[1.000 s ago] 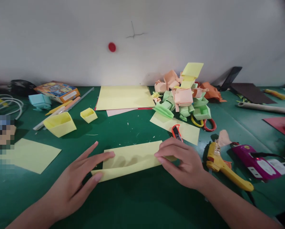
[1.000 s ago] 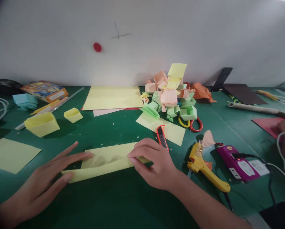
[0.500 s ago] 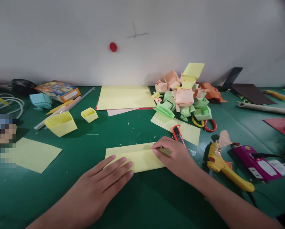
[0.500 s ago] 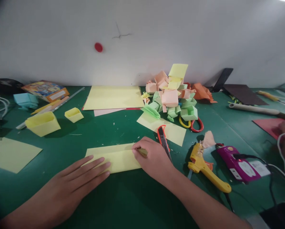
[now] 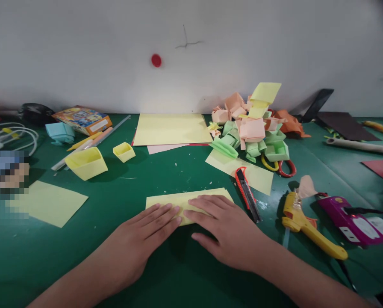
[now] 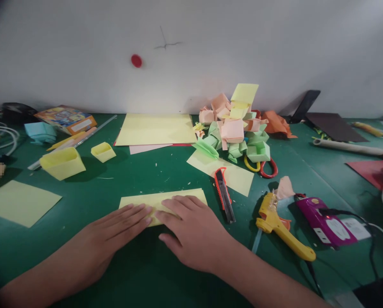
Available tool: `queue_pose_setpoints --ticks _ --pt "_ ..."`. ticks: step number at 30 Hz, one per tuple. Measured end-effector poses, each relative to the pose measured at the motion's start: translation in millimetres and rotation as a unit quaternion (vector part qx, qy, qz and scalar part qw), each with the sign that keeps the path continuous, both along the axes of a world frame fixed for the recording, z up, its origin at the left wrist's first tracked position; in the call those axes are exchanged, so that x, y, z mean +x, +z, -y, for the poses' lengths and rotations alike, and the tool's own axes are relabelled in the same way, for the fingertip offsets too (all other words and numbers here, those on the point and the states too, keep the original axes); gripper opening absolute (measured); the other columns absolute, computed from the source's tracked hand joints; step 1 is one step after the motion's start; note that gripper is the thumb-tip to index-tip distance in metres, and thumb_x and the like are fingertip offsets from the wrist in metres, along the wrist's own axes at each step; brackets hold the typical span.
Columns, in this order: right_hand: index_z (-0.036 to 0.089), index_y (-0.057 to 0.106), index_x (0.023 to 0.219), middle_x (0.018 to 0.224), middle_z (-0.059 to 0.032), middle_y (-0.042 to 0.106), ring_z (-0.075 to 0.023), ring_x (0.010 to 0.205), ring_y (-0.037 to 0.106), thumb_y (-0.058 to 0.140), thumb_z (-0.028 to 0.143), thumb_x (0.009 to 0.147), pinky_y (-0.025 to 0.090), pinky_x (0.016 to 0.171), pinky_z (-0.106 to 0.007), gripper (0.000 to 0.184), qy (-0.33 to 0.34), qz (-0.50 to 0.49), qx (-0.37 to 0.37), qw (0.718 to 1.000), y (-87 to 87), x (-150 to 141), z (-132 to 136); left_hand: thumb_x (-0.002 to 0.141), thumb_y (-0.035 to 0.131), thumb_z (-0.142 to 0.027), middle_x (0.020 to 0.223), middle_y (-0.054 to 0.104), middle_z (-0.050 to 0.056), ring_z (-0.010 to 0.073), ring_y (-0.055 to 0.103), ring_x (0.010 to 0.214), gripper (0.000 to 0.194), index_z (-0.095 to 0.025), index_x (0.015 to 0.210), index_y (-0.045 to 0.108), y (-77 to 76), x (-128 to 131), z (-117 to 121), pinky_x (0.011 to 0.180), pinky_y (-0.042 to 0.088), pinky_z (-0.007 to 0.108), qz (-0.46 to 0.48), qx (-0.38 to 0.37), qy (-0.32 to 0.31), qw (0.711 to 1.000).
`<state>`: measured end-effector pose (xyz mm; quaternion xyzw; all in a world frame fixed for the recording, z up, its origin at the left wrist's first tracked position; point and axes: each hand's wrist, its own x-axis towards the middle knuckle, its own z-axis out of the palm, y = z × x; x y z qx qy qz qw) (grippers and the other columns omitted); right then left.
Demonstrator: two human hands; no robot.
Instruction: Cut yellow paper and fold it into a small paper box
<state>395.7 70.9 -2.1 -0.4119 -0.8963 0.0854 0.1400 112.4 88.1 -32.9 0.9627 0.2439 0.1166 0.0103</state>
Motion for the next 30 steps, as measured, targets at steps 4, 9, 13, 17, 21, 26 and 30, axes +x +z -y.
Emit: queue_pose_setpoints --ticks 4,9,13,17,21,26,30 --pt "0.024 0.055 0.144 0.154 -0.0058 0.052 -0.0313 0.14 0.046 0.054 0.04 0.1 0.038 0.116 -0.052 0.046 0.005 0.033 -0.047 0.998 -3.8 -1.9 0.8 0.079 0.034 0.008 0.161 0.042 0.002 0.0222 0.039 0.149 0.086 -0.022 0.16 0.029 0.1 -0.7 -1.1 0.119 0.043 0.045 0.003 0.008 -0.002 1.0" --pt "0.026 0.054 0.146 0.155 -0.0043 0.051 -0.0289 0.142 0.044 0.052 0.036 0.101 0.039 0.117 -0.051 0.046 -0.011 0.032 -0.062 0.998 -6.0 0.9 -1.2 0.095 0.04 -0.006 0.158 0.046 0.004 0.0252 0.045 0.146 0.058 -0.018 0.152 0.045 5.7 2.8 -2.1 0.12 0.042 0.047 -0.017 0.045 -0.009 0.999" --pt "0.026 0.055 0.145 0.156 -0.0047 0.05 -0.0291 0.143 0.043 0.051 0.035 0.101 0.04 0.116 -0.052 0.045 -0.014 0.032 -0.067 0.997 -6.1 1.2 -1.4 0.1 0.04 -0.01 0.152 0.054 0.004 0.0232 0.052 0.14 0.049 -0.017 0.146 0.053 8.5 6.1 -1.1 0.118 0.046 0.042 0.009 0.05 -0.003 0.999" --pt "0.027 0.055 0.145 0.156 -0.004 0.05 -0.0283 0.143 0.042 0.051 0.034 0.101 0.038 0.117 -0.051 0.045 -0.01 0.028 -0.07 0.997 -5.8 0.9 -1.6 0.098 0.038 -0.007 0.148 0.058 0.003 0.0218 0.055 0.137 0.049 -0.017 0.142 0.058 7.3 6.0 -0.6 0.115 0.049 0.039 0.024 0.056 -0.01 0.998" --pt "0.027 0.054 0.145 0.156 -0.0031 0.049 -0.0283 0.144 0.041 0.051 0.035 0.101 0.037 0.118 -0.051 0.045 -0.01 0.028 -0.07 0.997 -5.6 1.9 -1.4 0.095 0.037 -0.003 0.148 0.059 0.003 0.0206 0.056 0.137 0.055 -0.019 0.143 0.057 2.2 3.2 -0.4 0.115 0.049 0.038 0.037 0.049 0.004 0.998" --pt "0.027 0.055 0.144 0.156 -0.0031 0.05 -0.0273 0.144 0.04 0.051 0.035 0.101 0.036 0.119 -0.05 0.045 -0.01 0.021 -0.074 0.997 -6.4 2.4 -1.6 0.093 0.036 0.0 0.15 0.057 0.002 0.0196 0.053 0.139 0.06 -0.021 0.147 0.053 -3.4 1.4 0.0 0.117 0.047 0.038 0.037 0.038 0.01 0.999" --pt "0.027 0.055 0.145 0.156 -0.0038 0.05 -0.0276 0.144 0.041 0.051 0.034 0.101 0.037 0.118 -0.051 0.045 -0.009 0.022 -0.075 0.997 -5.6 1.5 -2.4 0.089 0.035 0.003 0.15 0.056 0.001 0.0192 0.053 0.139 0.068 -0.024 0.151 0.048 -4.3 1.6 0.0 0.117 0.046 0.038 0.043 0.034 0.015 0.998"
